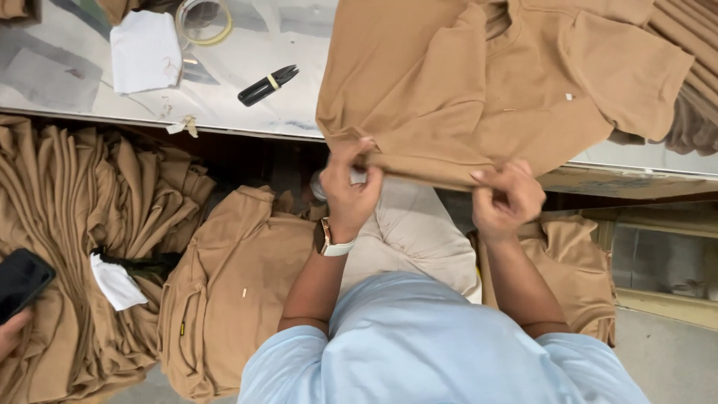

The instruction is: Inspecting and folding brown t-shirts at a quality control station in a garment factory.

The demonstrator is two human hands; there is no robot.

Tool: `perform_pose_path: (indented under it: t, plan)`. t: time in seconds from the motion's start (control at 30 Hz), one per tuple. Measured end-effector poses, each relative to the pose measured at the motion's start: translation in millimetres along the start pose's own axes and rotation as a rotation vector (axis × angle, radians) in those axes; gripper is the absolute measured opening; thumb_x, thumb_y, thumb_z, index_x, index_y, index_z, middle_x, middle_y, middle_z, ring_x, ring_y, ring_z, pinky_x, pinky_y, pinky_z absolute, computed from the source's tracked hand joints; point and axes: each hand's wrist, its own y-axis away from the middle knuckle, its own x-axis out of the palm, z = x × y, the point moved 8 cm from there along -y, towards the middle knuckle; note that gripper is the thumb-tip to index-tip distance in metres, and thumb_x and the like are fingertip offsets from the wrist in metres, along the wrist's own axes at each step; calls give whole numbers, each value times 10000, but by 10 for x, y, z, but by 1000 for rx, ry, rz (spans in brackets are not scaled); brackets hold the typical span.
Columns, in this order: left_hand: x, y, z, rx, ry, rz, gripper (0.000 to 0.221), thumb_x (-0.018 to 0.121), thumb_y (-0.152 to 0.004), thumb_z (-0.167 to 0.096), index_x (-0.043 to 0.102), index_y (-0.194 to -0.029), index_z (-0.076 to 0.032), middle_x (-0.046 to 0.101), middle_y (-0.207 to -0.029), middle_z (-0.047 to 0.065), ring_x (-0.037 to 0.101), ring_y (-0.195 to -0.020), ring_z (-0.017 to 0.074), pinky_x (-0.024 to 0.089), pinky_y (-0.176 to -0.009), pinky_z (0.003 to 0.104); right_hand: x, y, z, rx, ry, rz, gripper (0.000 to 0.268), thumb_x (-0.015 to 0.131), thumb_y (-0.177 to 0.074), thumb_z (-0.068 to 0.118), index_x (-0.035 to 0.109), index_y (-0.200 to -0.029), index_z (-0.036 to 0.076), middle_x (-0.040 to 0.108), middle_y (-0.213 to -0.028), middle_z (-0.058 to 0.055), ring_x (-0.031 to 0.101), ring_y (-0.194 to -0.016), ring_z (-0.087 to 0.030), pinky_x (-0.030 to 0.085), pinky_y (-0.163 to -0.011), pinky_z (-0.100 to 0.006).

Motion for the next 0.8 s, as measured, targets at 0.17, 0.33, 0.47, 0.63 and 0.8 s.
perform_pose_path:
  t: [0.17, 0.33, 0.47, 0.63, 0.8]
  plan:
    - [209, -213, 58, 28, 42, 98, 613, 482, -824, 169, 482, -1399, -41, 590, -1183, 128, 661, -1100, 241, 585, -945, 402, 197, -212, 600, -82, 10, 249, 129, 740, -730, -60, 794, -844, -35, 633, -545, -49, 574, -551, -248, 545, -676, -373]
    - [50, -853, -231, 84, 238, 199, 678, 636, -1167, -190, 196, -1683, -197, 117, -1794, 3, 260, -1692, 241, 244, -1485, 456, -230, -651, 846, -35, 409, 141, 256, 588, -1135, 148, 535, -1320, -21, 670, -1176, -216, 628, -1141, -320, 453, -1104, -446]
    - [-558, -1091, -488, 196, -83, 35, 319, 453, -1194, -226, 487, -1493, -123, 506, -1544, 66, 568, -1430, 299, 481, -1272, 438, -1269, -640, 372, -141, 975, 185, 285, 710, -1256, 163, 740, -1099, -73, 702, -1024, -193, 640, -954, -371, 437, -865, -475]
    - [-501, -882, 257, -248, -985, 293, 406, 662, -939, -507, 680, -943, -101, 610, -1021, 111, 594, -1024, 345, 467, -786, 500, -1586, -604, -409, 236, 787, 252, 290, 679, -1185, 170, 705, -1333, -78, 583, -1176, -202, 589, -1011, -303, 468, -920, -402]
    - [-282, -909, 142, -81, -766, 190, 187, 558, -1017, -240, 457, -946, -99, 594, -882, 122, 575, -809, 403, 405, -652, 484, -1441, -874, -593, 290, 46, -16, 262, 676, -1140, 136, 422, -1110, 190, 456, -987, 35, 436, -909, -78, 346, -865, -240]
